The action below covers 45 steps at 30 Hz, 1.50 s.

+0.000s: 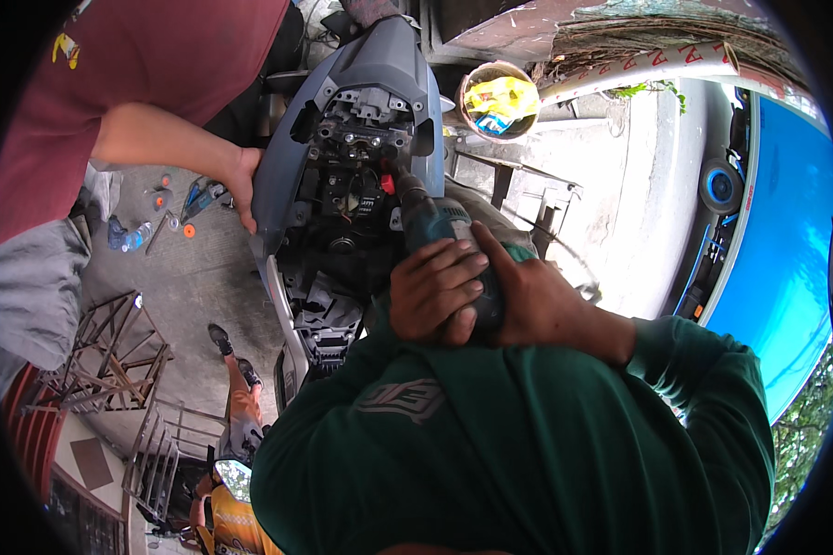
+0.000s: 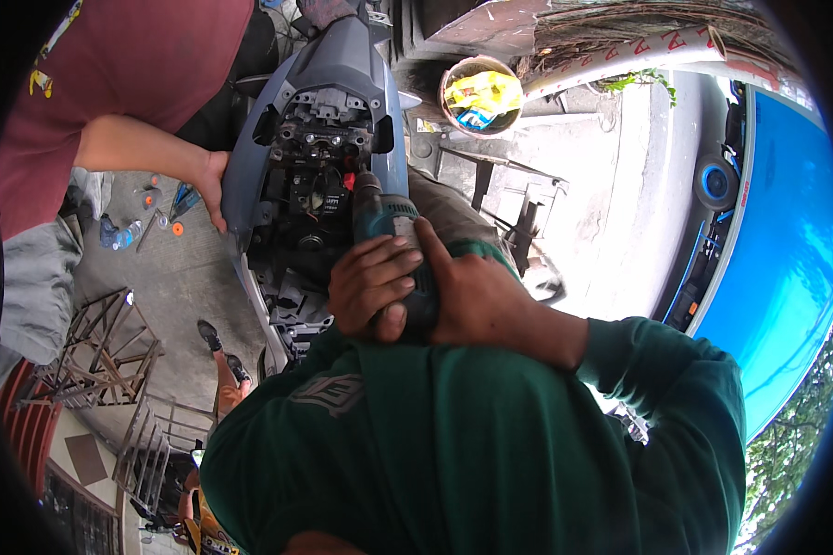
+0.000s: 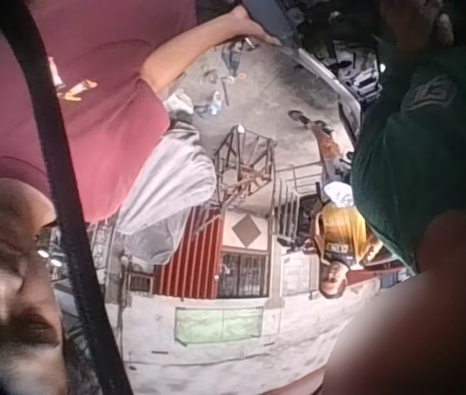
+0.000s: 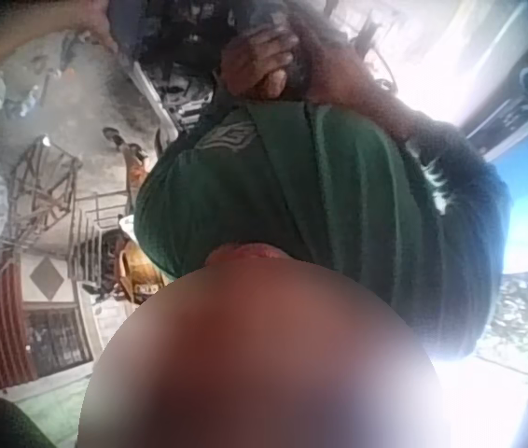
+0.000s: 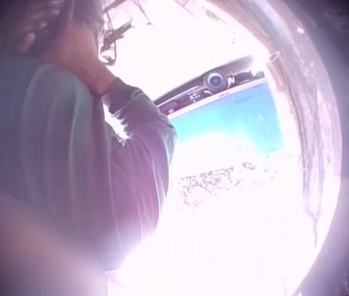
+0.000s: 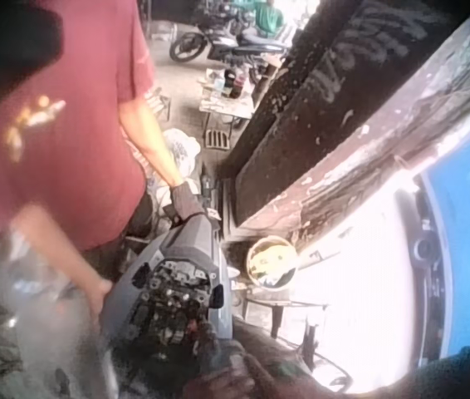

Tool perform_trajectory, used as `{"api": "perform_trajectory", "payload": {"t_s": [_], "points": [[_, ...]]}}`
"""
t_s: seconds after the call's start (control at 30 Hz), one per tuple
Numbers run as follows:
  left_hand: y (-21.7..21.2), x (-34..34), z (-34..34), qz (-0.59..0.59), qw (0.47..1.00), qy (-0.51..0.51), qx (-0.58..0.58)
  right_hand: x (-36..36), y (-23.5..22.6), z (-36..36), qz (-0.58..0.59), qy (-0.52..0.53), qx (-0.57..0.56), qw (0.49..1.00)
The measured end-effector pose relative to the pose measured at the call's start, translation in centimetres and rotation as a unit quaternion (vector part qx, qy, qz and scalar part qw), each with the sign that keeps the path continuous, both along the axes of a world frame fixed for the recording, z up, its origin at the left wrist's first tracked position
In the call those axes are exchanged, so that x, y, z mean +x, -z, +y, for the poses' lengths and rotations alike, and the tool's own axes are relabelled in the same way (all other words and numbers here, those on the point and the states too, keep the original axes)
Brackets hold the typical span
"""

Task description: The person uses a cordless drill to remove and install screws on the front fairing of a motorcycle. A coworker assists by holding the fairing and handing over screws. The person repeatedly drills and undrills the same fasteners while the coworker stabilizes the panel.

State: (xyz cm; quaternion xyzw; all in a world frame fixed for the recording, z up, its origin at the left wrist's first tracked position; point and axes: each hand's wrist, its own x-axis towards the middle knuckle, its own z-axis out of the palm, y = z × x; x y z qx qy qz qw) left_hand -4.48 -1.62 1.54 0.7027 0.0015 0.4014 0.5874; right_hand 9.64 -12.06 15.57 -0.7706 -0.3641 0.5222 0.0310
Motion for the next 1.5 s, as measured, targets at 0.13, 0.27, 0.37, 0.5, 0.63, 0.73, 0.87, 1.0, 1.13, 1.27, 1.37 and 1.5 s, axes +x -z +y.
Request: {"api": "perform_trajectory", "payload": {"t_s": [0.13, 0.27, 0.37, 0.5, 0.63, 0.73, 0.87, 1.0, 1.13, 1.27, 1.37, 1.5], "points": [[0.0, -0.4, -0.1, -0.009, 1.0, -0.018, 0.013, 0.2, -0.5, 0.3, 0.02, 0.006, -0.005, 1.0], [-0.3, -0.7, -0.3, -0.003, 1.0, -0.014, 0.001, 0.1, -0.6, 0.5, 0.027, -0.004, -0.042, 0.999], [-0.2, 0.0, -0.5, -0.026, 0.999, -0.025, -0.005, 0.0, -0.4, 0.2, 0.024, 0.041, -0.028, 0.998], [0.3, -0.1, -0.3, -0.014, 1.0, -0.004, 0.022, -0.6, 0.0, -0.7, 0.017, 0.051, 0.009, 0.998], [1.4, -1.3, -1.0, 0.016, 1.0, 0.02, 0.003, -0.6, 0.3, -0.4, 0.003, 0.006, 0.013, 1.0], [2.1, -2.2, -2.1, 0.076, 0.98, -0.082, 0.164, 0.2, 0.0, 1.0, 0.007, -0.084, -0.054, 0.995], [2.5, -3.0, -3.8, 0.006, 0.994, -0.098, 0.04, 1.5, -1.2, 3.2, 0.004, -0.154, -0.125, 0.98], [3.3, -2.8, -4.3, 0.006, 0.991, -0.119, 0.066, 1.7, -1.5, 3.9, 0.005, -0.178, -0.103, 0.979], [2.9, -3.4, -4.6, 0.034, 0.993, -0.108, 0.017, 0.5, -1.5, 2.3, -0.047, -0.166, -0.046, 0.984], [2.2, -2.2, -4.9, 0.01, 0.994, -0.104, -0.002, 0.0, -1.1, 0.7, -0.061, -0.132, -0.06, 0.988], [2.2, -1.2, -5.0, -0.036, 0.991, -0.127, -0.003, -0.5, -0.4, -0.2, -0.089, -0.104, -0.007, 0.991], [2.6, -0.4, -4.9, -0.082, 0.988, -0.134, -0.008, -0.5, -0.2, -0.9, -0.048, -0.043, 0.014, 0.998]]}}
